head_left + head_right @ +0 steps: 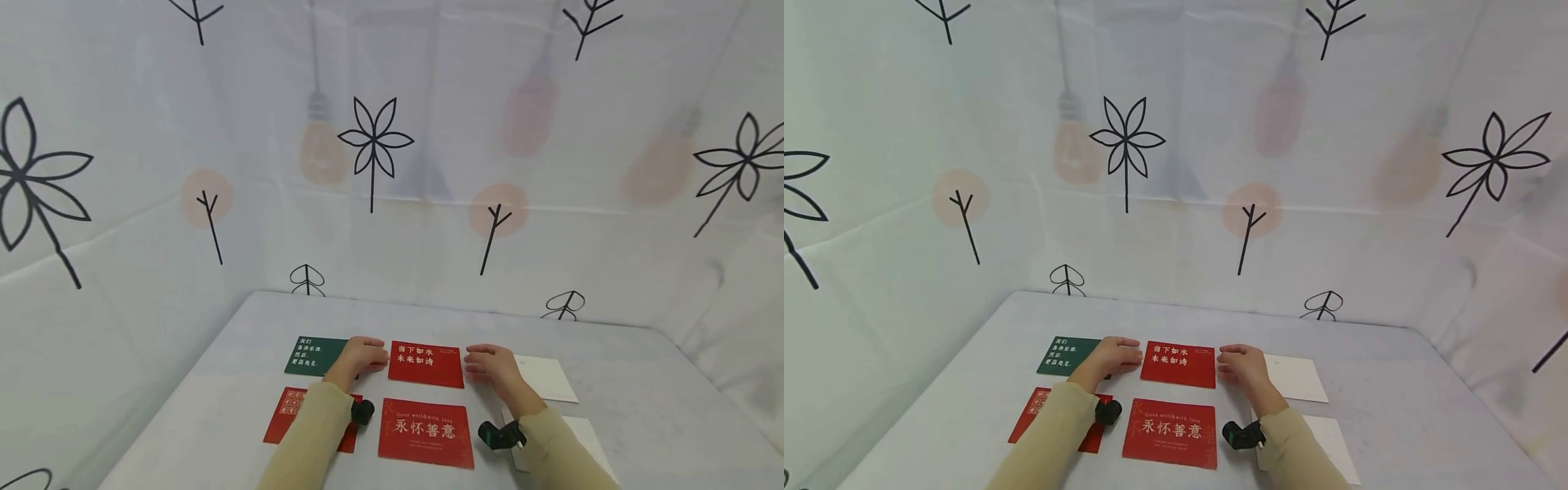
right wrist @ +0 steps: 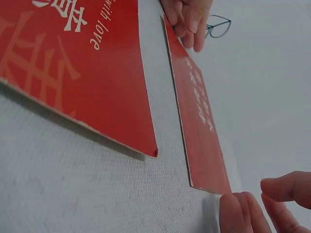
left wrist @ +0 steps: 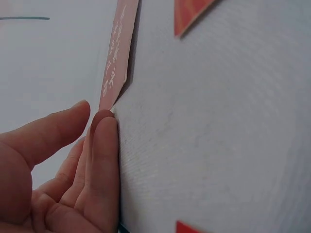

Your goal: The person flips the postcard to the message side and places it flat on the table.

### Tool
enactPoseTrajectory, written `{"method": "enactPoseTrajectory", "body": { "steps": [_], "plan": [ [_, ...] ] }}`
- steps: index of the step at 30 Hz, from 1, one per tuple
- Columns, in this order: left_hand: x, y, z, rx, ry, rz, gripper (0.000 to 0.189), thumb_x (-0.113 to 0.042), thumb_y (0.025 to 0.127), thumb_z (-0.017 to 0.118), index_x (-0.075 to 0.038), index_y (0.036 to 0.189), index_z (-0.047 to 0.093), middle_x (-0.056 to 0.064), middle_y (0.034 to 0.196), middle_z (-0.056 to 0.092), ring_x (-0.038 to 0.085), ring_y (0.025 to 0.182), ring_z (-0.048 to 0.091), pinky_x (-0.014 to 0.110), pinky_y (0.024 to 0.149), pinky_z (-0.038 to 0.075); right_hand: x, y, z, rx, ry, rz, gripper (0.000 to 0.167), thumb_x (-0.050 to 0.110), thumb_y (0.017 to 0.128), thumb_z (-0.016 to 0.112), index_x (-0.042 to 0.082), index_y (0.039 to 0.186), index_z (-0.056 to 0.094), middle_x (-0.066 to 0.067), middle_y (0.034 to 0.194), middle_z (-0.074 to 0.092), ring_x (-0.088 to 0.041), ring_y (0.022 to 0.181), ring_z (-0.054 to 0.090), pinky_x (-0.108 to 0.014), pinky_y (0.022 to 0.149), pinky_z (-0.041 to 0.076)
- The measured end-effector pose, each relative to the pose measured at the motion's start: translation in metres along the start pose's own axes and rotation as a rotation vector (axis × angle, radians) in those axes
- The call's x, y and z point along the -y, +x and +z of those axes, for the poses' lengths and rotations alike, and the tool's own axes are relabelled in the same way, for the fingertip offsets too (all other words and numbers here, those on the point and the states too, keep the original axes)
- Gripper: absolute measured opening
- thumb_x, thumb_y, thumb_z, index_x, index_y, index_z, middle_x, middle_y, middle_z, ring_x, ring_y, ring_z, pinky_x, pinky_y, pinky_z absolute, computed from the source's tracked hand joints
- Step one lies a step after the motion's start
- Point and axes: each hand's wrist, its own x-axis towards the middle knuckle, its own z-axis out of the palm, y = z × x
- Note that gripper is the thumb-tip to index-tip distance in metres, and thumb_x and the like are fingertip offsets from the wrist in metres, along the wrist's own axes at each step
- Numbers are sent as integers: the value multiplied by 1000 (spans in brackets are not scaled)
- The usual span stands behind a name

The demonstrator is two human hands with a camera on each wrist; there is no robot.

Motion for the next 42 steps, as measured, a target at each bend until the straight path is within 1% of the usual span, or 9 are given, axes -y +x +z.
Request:
{"method": "enactPoseTrajectory", "body": {
  "steps": [4,9,12,18,25,29,33,37,42],
  "plan": [
    [0,2,0,4,-12,13,34,-8,83,69,0,116,61,11,98,65,18,79,64,27,69,55,1,3,2,20,14,12,35,10,91,57,-9,119,53,-26,106,60,-22,75,65,-33,70,55],
    [0,1,2,11,-21,27,34,-3,81,69,2,115,62,12,96,66,20,82,64,29,69,55,-3,4,6,62,53,12,35,8,90,57,-12,119,52,-24,102,62,-23,79,65,-34,70,56],
    [-1,0,4,3,-4,36,35,-2,81,70,3,114,62,11,94,66,20,81,64,29,68,55,-5,6,7,57,79,20,35,7,91,57,-12,119,51,-23,100,63,-24,81,65,-34,70,56],
    [-4,-3,9,-36,-4,14,33,-4,81,71,2,112,63,12,93,65,18,77,63,28,67,55,-5,8,6,45,111,50,37,9,91,57,-11,121,50,-21,98,64,-23,81,65,-33,71,55],
    [-5,-4,13,-15,-32,58,33,-5,82,70,0,114,63,13,96,64,16,74,62,27,63,54,-5,7,5,36,123,59,39,11,92,57,-13,122,49,-24,104,62,-24,84,65,-33,72,55],
    [-3,-4,13,-3,-55,76,35,-5,83,69,0,116,60,13,96,64,16,73,62,27,63,55,-6,6,5,31,126,59,40,11,92,57,-15,122,48,-23,100,63,-22,80,64,-33,72,55],
    [-3,-5,12,9,-67,81,33,-6,83,69,2,115,60,14,97,64,17,73,63,28,64,55,-7,5,2,20,133,55,41,11,91,58,-16,120,48,-17,91,65,-19,74,64,-32,70,55],
    [-2,-5,11,6,-76,74,31,-6,83,69,2,112,62,14,98,63,18,75,64,28,66,55,-7,4,0,34,132,62,42,11,90,60,-17,119,48,-15,87,65,-18,72,64,-31,69,56],
    [0,-4,10,7,-75,71,31,-9,83,70,2,111,63,14,98,62,19,78,64,29,68,55,-6,3,-1,69,95,57,39,11,91,58,-17,117,49,-12,83,64,-17,69,62,-28,67,55]
  ]
}}
